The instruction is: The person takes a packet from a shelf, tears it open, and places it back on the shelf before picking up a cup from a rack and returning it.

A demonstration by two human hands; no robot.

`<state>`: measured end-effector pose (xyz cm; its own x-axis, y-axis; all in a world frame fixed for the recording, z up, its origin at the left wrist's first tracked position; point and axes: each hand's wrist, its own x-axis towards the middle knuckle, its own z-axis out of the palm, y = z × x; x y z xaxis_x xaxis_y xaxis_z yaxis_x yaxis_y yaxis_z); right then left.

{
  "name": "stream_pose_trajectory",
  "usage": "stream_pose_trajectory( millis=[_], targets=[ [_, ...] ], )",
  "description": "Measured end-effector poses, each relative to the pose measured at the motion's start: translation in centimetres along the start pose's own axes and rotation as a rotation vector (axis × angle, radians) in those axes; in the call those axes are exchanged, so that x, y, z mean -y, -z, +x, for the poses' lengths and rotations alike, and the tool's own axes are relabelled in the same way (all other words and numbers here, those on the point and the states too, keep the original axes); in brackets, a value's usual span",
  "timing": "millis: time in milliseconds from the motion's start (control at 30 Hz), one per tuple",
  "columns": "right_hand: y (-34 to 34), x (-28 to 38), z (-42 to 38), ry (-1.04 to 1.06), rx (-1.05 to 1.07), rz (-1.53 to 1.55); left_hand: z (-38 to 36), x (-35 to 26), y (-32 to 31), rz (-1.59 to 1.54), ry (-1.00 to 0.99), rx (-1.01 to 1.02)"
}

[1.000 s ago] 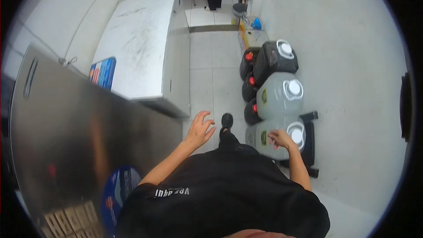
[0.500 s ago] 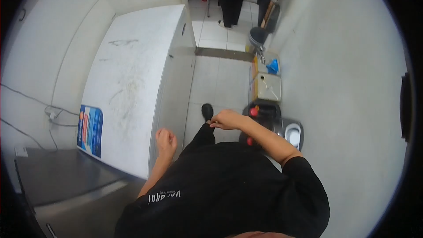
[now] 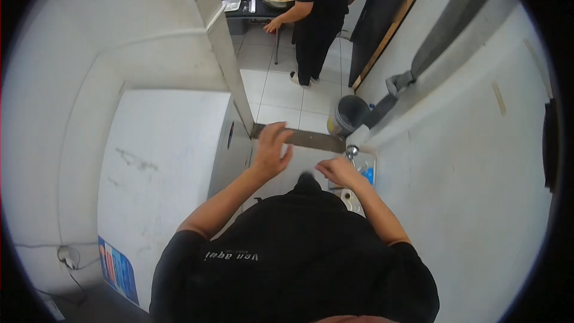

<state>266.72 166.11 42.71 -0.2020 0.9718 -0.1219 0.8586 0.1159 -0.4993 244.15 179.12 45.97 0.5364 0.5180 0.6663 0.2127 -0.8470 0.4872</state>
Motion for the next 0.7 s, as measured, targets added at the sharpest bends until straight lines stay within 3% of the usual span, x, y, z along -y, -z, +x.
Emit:
stream_pose_trajectory(
  millis=[67,167,233,300,333,433,567,700],
  targets=[
    [3.5,-4.3,3.5,-0.140,-0.071,0.172,6.2,2.4,-3.4,-0.045,-0.058,0.011],
    [6.7,-10.8,10.7,-0.120,-0.081,0.129,11.2,7.4,-8.4,-0.044,-0.203,0.029],
    [9.1,-16.0,17.1,-0.070,0.012,0.083,12.3,11.9,-11.6,-0.069,-0.141,0.042],
    [11.8,-20.2,23.7,0.111,0.049,-0.069,13.8,17.1,-13.2,-0.078,0.088,0.025],
    [13.5,-21.6,27.3,0.226,0.044,-0.017,15.6,18.8,-13.0,0.033,0.219,-0.079],
    [18.2,-24.0,37.5,0.308,0.186,-0.014,21.0,23.3,-10.5,0.164,0.424,-0.267],
    [22.5,-24.6,49.4,0.496,0.294,-0.099,25.3,29.1,-9.2,0.310,0.477,-0.304],
    [21.4,-23.5,60.4,0.658,0.375,-0.154,26.8,33.7,-12.2,0.343,0.577,-0.334]
  ],
)
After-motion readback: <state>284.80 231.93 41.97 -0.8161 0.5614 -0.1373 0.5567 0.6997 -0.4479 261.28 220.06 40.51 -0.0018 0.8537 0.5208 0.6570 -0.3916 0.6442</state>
